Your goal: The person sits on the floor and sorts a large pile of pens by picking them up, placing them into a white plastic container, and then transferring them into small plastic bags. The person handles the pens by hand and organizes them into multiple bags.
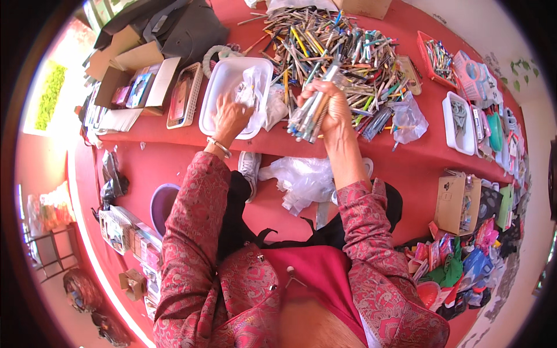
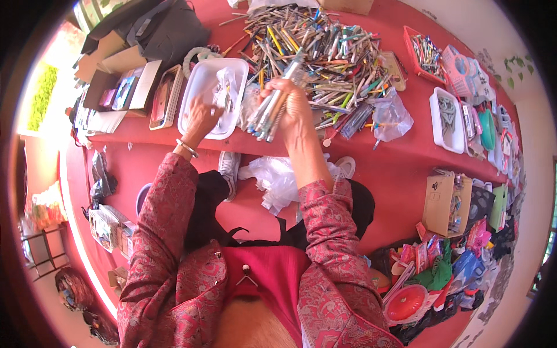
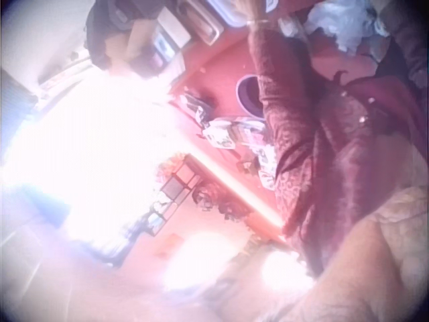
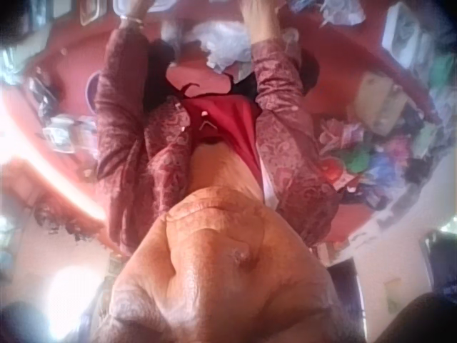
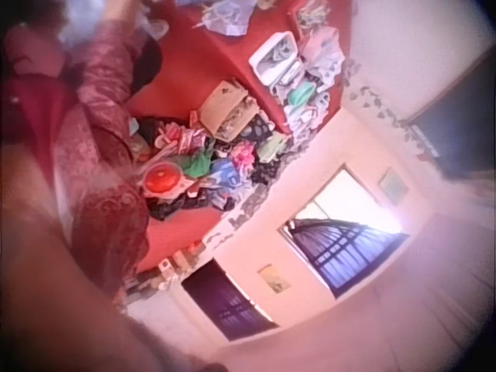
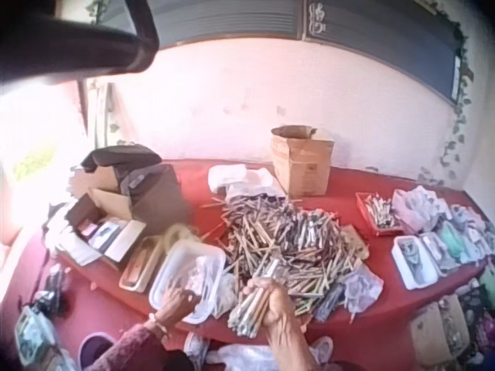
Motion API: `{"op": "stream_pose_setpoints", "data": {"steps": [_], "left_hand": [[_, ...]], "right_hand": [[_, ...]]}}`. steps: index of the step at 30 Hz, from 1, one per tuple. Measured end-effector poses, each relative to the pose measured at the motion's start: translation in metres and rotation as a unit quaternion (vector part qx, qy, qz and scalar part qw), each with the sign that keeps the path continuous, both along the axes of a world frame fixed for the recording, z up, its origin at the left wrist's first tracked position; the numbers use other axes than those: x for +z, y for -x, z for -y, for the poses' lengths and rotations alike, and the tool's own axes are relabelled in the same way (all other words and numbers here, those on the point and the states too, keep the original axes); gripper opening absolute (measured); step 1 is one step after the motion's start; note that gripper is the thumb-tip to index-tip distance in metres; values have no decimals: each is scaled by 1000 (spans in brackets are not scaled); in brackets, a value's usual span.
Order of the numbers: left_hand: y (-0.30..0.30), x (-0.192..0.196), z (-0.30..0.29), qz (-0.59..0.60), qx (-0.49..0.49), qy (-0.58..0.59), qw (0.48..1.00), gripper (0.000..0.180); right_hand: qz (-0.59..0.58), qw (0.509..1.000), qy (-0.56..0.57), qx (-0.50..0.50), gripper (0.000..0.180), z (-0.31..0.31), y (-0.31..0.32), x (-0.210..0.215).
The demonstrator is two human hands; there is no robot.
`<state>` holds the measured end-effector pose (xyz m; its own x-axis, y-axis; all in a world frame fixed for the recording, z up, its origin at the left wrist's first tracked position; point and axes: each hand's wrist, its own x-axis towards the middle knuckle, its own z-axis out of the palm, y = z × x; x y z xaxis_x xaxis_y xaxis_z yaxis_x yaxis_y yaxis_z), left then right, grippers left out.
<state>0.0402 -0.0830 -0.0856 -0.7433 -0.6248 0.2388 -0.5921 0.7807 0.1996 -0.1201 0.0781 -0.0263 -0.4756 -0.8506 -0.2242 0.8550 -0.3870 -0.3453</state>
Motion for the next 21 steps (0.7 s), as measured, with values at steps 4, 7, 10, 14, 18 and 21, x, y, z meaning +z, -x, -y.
{"op": "stream_pose_setpoints", "data": {"steps": [4,7,10,14,18,21], "left_hand": [[-19,-40,36,212,-71,-108,969,26],[-38,-41,48,150,-56,-82,984,25],[-32,-27,44,76,62,-112,989,17],[-42,-19,51,-17,80,-123,989,22],[-40,-10,52,-5,54,-163,985,45],[-40,-7,49,-31,15,-179,983,30]], "right_hand": [[41,996,54,66,18,19,10,-9],[50,986,74,144,17,41,-2,-12],[-11,979,52,196,14,68,-19,-25],[38,952,-2,302,16,91,-53,-46],[124,919,-68,368,19,104,-68,-79],[90,912,-91,389,24,107,-74,-94]]}}
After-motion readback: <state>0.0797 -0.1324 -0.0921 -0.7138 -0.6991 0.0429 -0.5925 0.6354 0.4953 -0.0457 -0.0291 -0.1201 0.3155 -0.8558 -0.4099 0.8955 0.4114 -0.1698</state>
